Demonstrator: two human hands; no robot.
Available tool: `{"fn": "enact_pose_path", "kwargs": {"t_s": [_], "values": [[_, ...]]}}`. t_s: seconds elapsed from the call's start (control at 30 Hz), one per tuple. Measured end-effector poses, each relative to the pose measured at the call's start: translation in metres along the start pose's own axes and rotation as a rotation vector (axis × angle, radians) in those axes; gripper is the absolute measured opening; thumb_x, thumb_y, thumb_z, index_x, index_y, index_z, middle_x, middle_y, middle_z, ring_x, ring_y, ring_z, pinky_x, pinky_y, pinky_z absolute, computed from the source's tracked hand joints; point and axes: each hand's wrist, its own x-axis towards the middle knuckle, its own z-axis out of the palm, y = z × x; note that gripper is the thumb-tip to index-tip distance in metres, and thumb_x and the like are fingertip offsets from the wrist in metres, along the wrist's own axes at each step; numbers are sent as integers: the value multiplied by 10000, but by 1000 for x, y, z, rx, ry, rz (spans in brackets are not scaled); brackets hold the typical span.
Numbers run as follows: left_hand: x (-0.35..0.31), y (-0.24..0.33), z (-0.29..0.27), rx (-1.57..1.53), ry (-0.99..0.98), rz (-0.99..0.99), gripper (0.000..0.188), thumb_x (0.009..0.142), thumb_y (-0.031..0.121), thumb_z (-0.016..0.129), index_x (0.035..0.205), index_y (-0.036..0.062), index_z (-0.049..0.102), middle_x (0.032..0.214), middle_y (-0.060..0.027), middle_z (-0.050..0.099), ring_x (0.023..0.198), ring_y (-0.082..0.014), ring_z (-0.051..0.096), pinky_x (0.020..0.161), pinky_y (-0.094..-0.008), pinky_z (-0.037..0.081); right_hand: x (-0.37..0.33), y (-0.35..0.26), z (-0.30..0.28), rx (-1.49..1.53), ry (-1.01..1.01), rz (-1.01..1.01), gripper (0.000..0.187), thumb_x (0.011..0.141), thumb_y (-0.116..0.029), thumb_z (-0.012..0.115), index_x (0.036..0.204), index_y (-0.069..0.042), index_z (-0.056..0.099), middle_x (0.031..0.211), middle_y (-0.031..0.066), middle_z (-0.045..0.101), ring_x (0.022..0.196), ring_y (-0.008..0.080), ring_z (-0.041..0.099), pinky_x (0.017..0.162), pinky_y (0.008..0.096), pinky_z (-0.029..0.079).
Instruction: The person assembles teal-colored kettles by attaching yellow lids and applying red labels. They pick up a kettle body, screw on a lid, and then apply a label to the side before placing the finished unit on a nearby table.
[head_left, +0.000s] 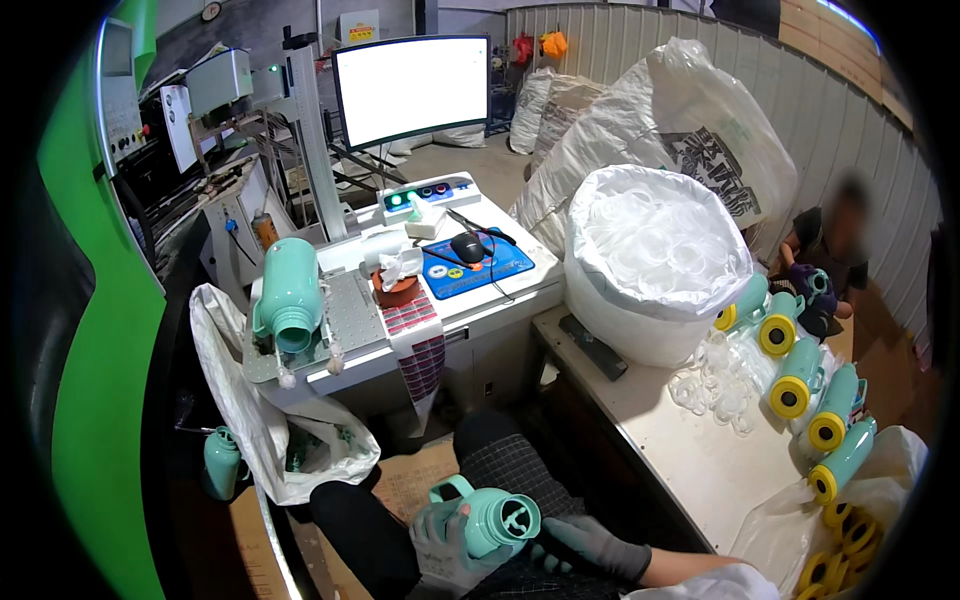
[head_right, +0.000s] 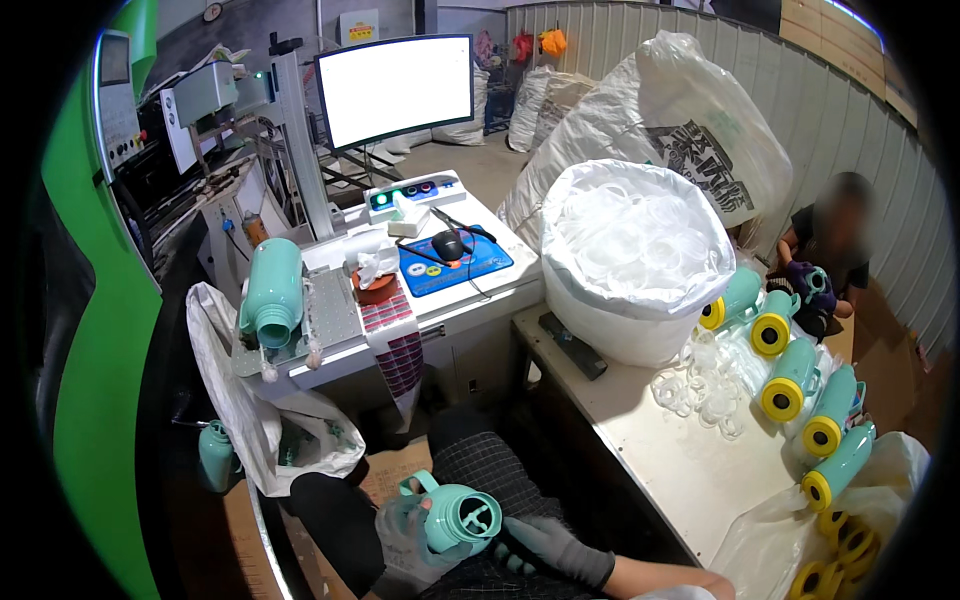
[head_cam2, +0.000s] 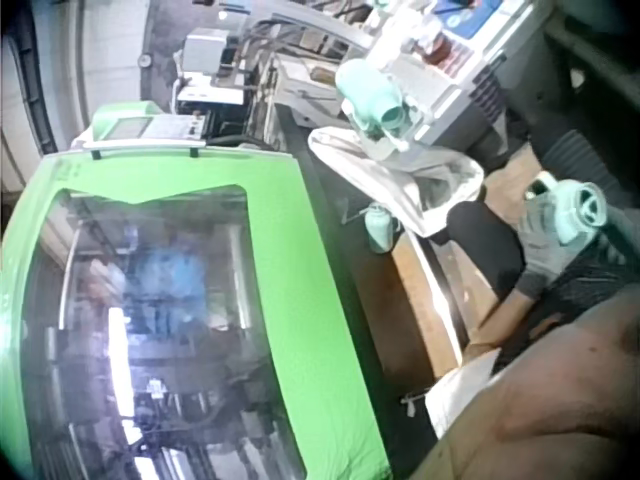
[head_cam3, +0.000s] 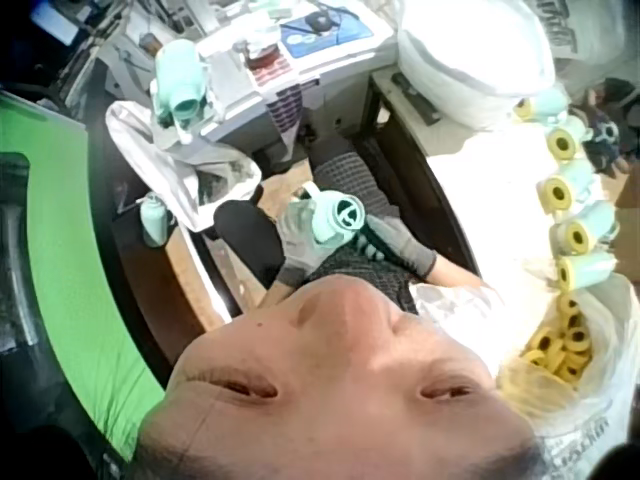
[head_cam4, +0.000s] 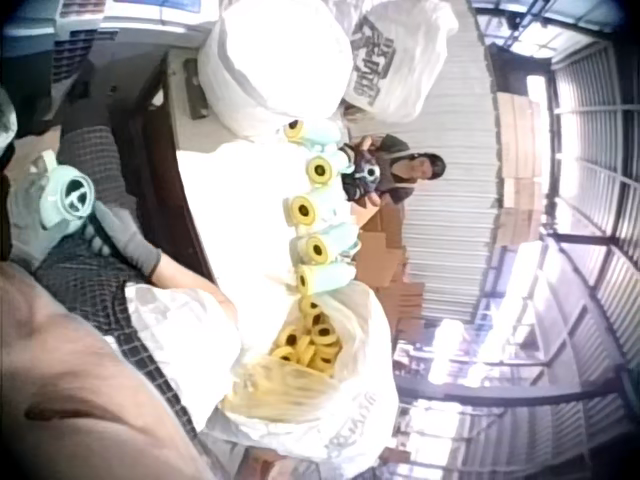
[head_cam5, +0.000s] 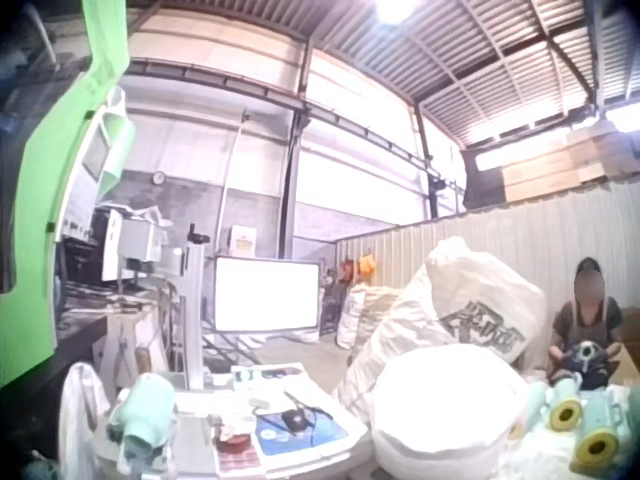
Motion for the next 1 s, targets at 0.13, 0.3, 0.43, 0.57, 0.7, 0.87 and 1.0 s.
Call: {"fn": "enact_pose_path", "kwargs": {"t_s": [0.13,0.3,0.43,0.57,0.7,0.87,1.0], "values": [[14,8,4,-122,-127,124,964,720,445,893,1488,79,440,1340,-165,582,1195,-366,609,1018,-515,483,-26,-27,31,-688,343,-1062,282,965,-188,697,1208,-46,709,1133,166,731,1015,277,732,894,373,587],[54,23,1,-11,-453,188,982,730,485,860,1532,84,460,1322,-111,637,1174,-293,624,1004,-483,463,0,-48,28,-1465,188,-888,228,933,-218,684,1094,-56,690,1035,136,702,848,312,715,747,442,584],[61,24,13,39,-528,259,919,768,482,821,1509,52,490,1255,-120,662,1210,-298,615,1111,-512,432,1,-75,23,-1761,-40,-650,274,949,-310,670,907,-41,703,798,140,699,783,311,713,691,443,569],[61,26,10,-79,-624,159,912,775,414,820,1520,21,469,1214,-160,657,1215,-303,619,1145,-498,442,9,-69,11,-1791,-98,-652,312,945,-344,677,856,-48,719,780,148,697,763,312,711,697,438,562],[29,19,25,-50,-525,197,860,810,367,796,1537,43,470,1175,-134,670,1175,-288,646,1102,-457,485,18,-49,-2,-1892,-167,-800,142,894,-199,672,915,-68,723,778,116,684,743,268,711,678,424,558],[56,-17,-36,-258,-446,-239,786,783,385,865,1426,57,555,1123,-115,691,1005,-281,713,922,-394,587,-23,-97,29,-1586,-16,-1216,185,837,-215,738,962,-85,695,789,76,667,622,254,636,591,398,533],[39,-52,-68,-318,-182,-307,871,686,434,938,1397,83,577,1154,-114,689,986,-280,724,857,-390,597,-32,-90,6,-726,579,-1540,366,985,-277,702,1235,-16,640,1080,109,714,850,150,679,711,313,547]]}}
